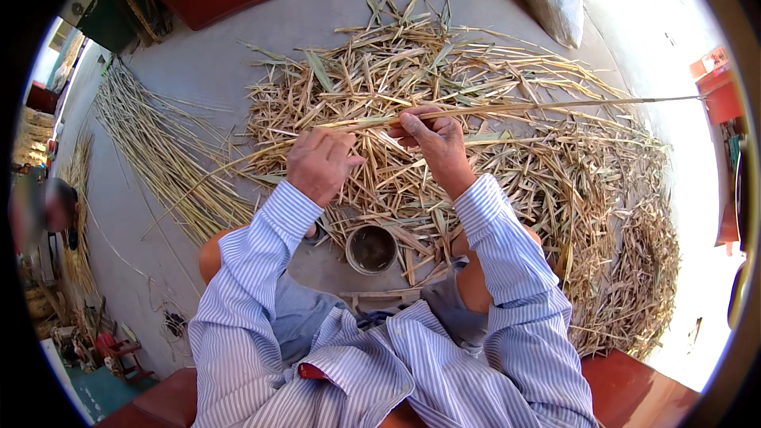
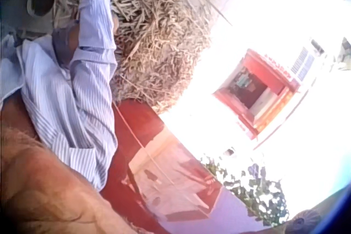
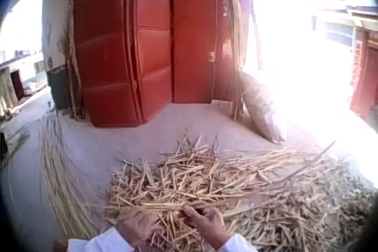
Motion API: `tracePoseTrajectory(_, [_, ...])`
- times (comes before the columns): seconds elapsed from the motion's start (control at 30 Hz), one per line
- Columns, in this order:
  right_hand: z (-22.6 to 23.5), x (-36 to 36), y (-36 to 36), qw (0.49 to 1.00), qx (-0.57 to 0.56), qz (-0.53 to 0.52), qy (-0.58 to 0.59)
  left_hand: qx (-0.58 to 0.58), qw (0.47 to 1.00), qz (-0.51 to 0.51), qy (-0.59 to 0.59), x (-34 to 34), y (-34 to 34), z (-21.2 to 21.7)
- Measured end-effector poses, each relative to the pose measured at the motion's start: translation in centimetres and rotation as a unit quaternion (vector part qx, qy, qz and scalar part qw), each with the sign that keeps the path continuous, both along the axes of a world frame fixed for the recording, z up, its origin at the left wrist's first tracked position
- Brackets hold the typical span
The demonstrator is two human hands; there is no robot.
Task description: The person sits on the floor and repeatedly picks up dried plant stems, strips off leaves or outer layers by hand, and places the processed stems into a pile. The person handles the stems one at a time and continues the repetitive stripping motion throughout the clip.
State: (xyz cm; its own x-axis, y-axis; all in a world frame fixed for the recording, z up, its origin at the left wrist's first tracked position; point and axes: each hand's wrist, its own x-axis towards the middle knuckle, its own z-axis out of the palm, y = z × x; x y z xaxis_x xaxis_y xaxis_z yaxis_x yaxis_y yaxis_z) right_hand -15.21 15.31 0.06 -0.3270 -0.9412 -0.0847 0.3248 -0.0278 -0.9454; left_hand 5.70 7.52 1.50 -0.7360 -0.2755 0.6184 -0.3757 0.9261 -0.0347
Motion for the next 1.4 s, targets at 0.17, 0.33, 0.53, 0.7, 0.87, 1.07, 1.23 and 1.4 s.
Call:
tracePoseTrajectory(0.17, [1.7,-0.1,0.6,0.999,-0.034,0.015,0.005,0.147,0.989,-0.009,-0.014,0.6,-3.6,0.4])
tracePoseTrajectory(0.33, [1.6,-0.1,0.9,0.999,-0.035,0.011,0.002,0.552,0.820,-0.016,0.153,-0.2,-3.7,-1.5])
tracePoseTrajectory(0.53, [1.7,-0.1,-0.1,1.000,-0.001,0.006,-0.025,0.667,0.693,-0.047,0.268,-0.8,-5.0,0.6])
tracePoseTrajectory(0.7, [1.7,-0.7,-1.0,1.000,-0.011,0.006,-0.019,0.664,0.725,-0.031,0.180,-0.2,-6.2,0.6])
tracePoseTrajectory(0.87, [1.6,-1.6,-1.3,1.000,-0.008,-0.004,0.009,0.626,0.702,0.036,0.338,1.7,-8.6,0.1])
tracePoseTrajectory(1.07, [1.8,-3.6,-0.8,1.000,-0.006,-0.025,-0.002,0.591,0.649,0.101,0.469,8.1,-13.2,0.9])
tracePoseTrajectory(1.23, [2.1,-4.7,-0.5,1.000,-0.007,-0.027,0.003,0.074,0.953,0.283,0.083,7.5,-13.1,0.8])
tracePoseTrajectory(1.4, [2.0,-3.9,-1.1,0.999,-0.006,-0.030,-0.029,0.086,0.987,0.130,0.030,3.4,-11.2,0.2])
